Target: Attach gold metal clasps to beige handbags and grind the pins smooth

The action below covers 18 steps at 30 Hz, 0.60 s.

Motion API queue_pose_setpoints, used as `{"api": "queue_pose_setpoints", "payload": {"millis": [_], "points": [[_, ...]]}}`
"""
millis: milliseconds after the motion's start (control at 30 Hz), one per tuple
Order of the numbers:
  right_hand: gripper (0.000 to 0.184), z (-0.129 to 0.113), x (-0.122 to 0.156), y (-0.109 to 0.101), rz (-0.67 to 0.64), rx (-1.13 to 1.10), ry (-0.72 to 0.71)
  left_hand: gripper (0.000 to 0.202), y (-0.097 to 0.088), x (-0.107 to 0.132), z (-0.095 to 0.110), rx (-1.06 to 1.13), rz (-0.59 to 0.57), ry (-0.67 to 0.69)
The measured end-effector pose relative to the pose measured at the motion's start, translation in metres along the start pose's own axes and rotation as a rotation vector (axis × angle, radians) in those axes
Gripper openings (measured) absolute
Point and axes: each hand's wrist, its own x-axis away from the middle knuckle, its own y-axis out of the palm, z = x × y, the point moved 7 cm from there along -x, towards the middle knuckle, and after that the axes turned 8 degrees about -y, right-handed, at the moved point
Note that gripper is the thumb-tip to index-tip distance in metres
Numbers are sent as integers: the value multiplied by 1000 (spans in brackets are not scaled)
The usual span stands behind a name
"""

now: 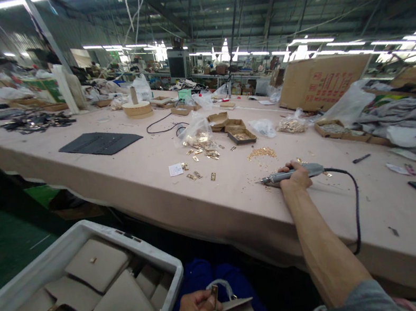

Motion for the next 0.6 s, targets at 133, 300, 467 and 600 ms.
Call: {"api": "queue_pose_setpoints", "payload": {"millis": [133,300,467,600], "points": [[40,0,-2,0,-20,4,-6,44,-1,-3,-2,9,15,22],[39,-3,-3,-1,-42,-2,-8,43,-3,-4,-5,12,21,23],[37,-6,-2,-3,-33,-7,-16,44,-2,-2,-2,-5,9,23],[30,-6,1,-4,10,-21,7,40,-2,1,0,10,17,4]]}}
